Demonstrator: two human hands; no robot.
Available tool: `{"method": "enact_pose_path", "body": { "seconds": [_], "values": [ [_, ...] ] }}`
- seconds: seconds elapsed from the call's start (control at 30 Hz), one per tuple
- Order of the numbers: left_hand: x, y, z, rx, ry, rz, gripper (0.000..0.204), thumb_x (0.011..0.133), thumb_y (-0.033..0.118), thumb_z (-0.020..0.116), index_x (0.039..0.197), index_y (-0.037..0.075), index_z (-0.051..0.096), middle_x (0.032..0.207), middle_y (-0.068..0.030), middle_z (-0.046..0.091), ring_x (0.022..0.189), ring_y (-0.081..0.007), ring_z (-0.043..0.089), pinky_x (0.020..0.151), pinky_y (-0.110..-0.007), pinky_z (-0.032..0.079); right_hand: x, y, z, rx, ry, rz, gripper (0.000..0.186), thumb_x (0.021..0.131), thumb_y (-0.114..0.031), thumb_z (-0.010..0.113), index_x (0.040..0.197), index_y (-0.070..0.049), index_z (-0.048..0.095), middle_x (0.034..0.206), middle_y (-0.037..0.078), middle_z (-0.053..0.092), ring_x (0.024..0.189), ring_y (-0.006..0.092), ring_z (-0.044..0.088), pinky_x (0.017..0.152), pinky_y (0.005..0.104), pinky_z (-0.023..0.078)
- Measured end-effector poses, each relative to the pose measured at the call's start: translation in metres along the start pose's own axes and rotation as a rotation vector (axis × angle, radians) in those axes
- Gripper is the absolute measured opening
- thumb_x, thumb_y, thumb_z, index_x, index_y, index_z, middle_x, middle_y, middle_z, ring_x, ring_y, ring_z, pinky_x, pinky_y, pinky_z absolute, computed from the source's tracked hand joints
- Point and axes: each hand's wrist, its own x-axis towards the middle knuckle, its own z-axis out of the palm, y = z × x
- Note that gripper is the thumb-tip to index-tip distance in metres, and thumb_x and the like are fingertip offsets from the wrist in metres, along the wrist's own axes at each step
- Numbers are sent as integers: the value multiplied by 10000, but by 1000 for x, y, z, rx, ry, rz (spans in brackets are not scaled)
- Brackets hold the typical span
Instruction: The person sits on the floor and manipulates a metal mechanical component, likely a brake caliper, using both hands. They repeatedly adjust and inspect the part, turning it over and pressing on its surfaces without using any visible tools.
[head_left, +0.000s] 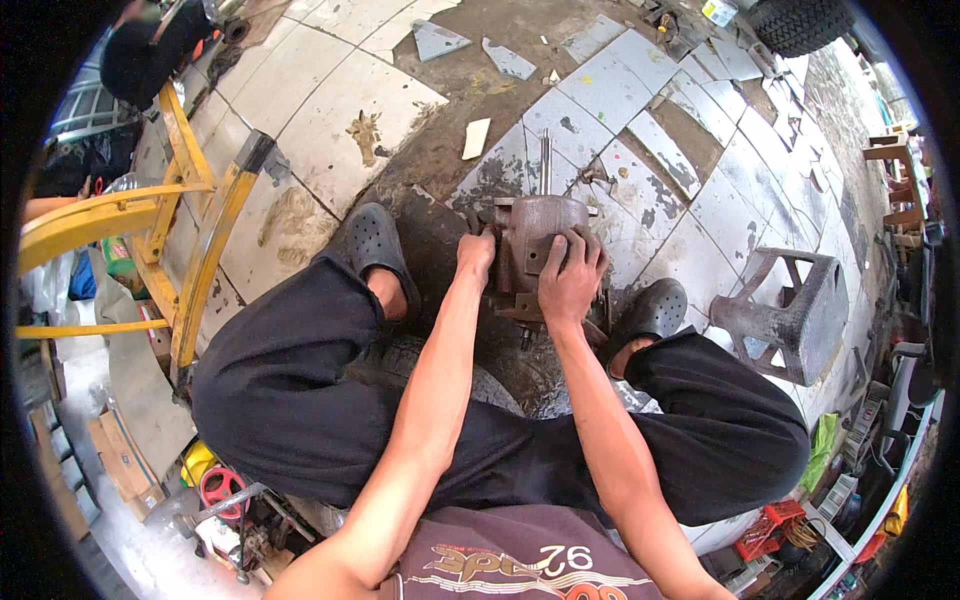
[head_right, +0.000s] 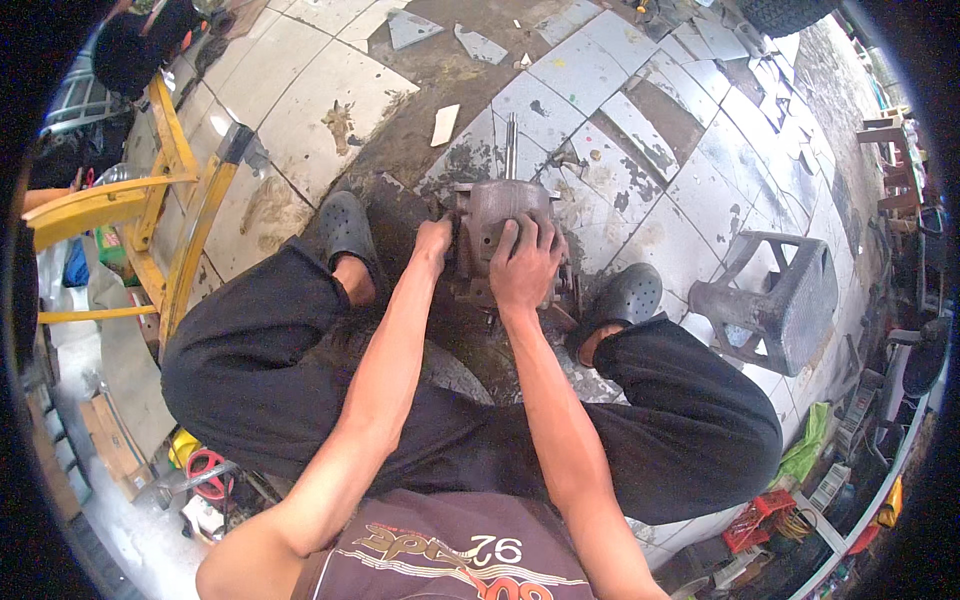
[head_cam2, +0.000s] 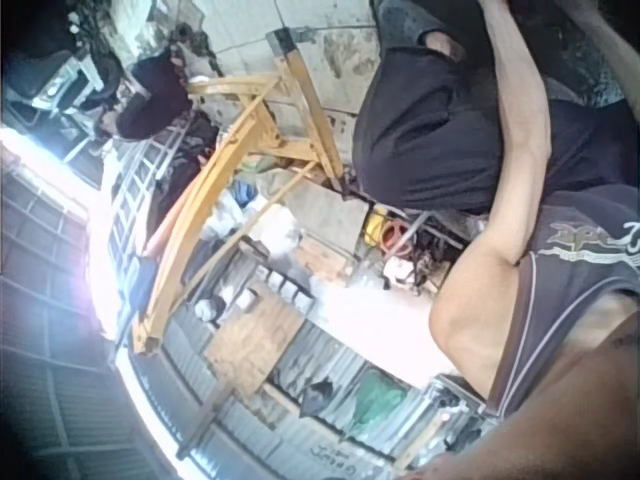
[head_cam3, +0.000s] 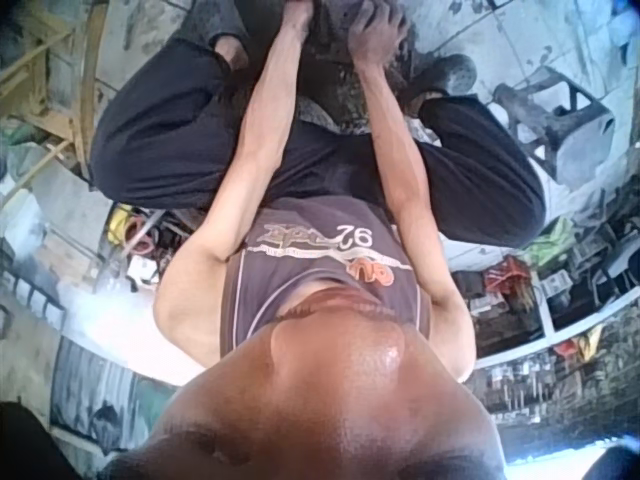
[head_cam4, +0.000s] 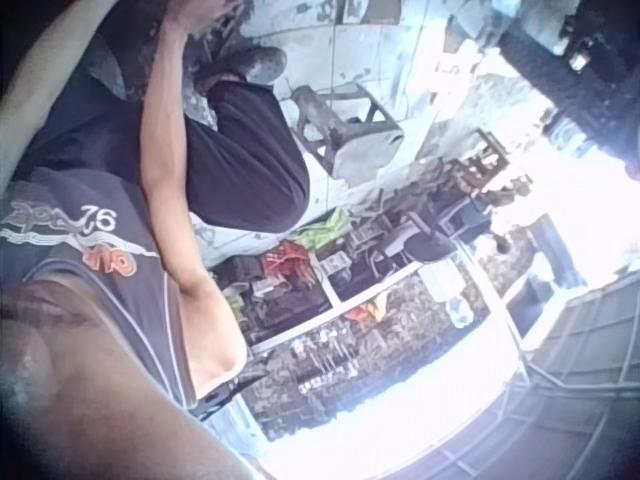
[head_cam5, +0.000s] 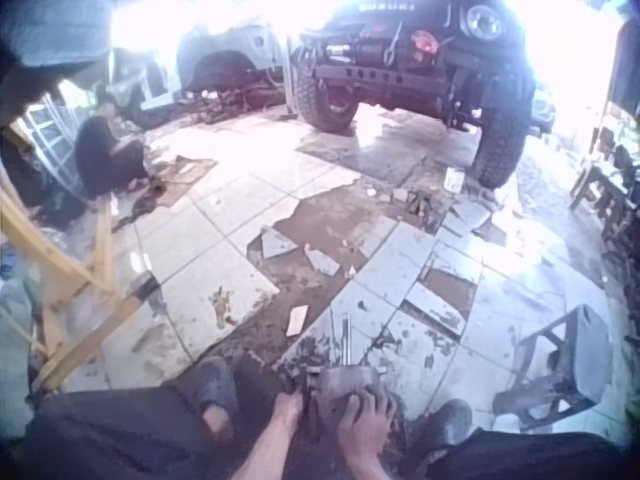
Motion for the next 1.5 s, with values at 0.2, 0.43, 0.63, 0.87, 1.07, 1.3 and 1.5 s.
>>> {"method": "enact_pose_path", "body": {
  "seconds": [0.2, 0.43, 0.63, 0.87, 1.07, 1.3, 1.5],
  "values": [
    [-26, 32, 2, 115, -6, -21, 568, 912, 332, 635, 1129, -193, 637, 1156, -305, 690, 1121, -386, 673, 891, -457, 503, -3, 10, -1, -21, -6, 36, 239, 1012, -235, 564, 1125, -45, 655, 1223, 169, 616, 1202, 381, 511, 1062, 495, 376],
    [-24, 26, -5, -41, -40, -7, 509, 921, 297, 594, 1089, -181, 646, 1107, -254, 703, 1056, -339, 687, 838, -467, 493, -1, 2, 0, 3, -26, 48, 274, 1001, -270, 572, 1134, -49, 663, 1250, 163, 609, 1202, 426, 512, 1058, 532, 390],
    [-27, 23, -6, -112, -92, -38, 429, 919, 234, 590, 1046, -170, 664, 1138, -223, 700, 1018, -304, 670, 858, -465, 493, -2, 6, 2, -13, -4, 17, 275, 1002, -272, 572, 1133, -48, 659, 1248, 166, 610, 1193, 424, 520, 1057, 527, 393],
    [55, -1, -32, -120, -222, 3, 332, 947, 188, 555, 1079, -82, 696, 1057, -183, 709, 950, -286, 683, 837, -426, 518, -2, -25, 5, 41, -25, 8, 229, 1008, -220, 562, 1099, -31, 652, 1221, 161, 612, 1190, 371, 519, 1058, 491, 372],
    [96, -20, -13, -265, -244, -158, 275, 966, 128, 481, 1017, -15, 710, 1014, -183, 731, 872, -341, 711, 807, -493, 563, -2, -19, 10, 25, -72, 7, 263, 1000, -276, 575, 1139, -68, 655, 1252, 170, 599, 1217, 416, 499, 1074, 526, 383],
    [25, 0, 63, -59, -380, -121, 301, 974, 131, 443, 1026, -24, 696, 1002, -205, 731, 853, -339, 715, 788, -503, 557, -3, 41, -7, -121, 22, 59, 252, 995, -264, 581, 1132, -67, 655, 1224, 172, 604, 1210, 418, 501, 1068, 527, 384],
    [99, -14, -5, -177, -146, -149, 261, 929, 133, 548, 991, -79, 688, 1001, -200, 713, 875, -350, 708, 775, -521, 541, 2, -17, 10, 32, -50, -4, 251, 999, -268, 578, 1127, -66, 654, 1217, 173, 605, 1200, 419, 503, 1059, 528, 388]
  ]
}}
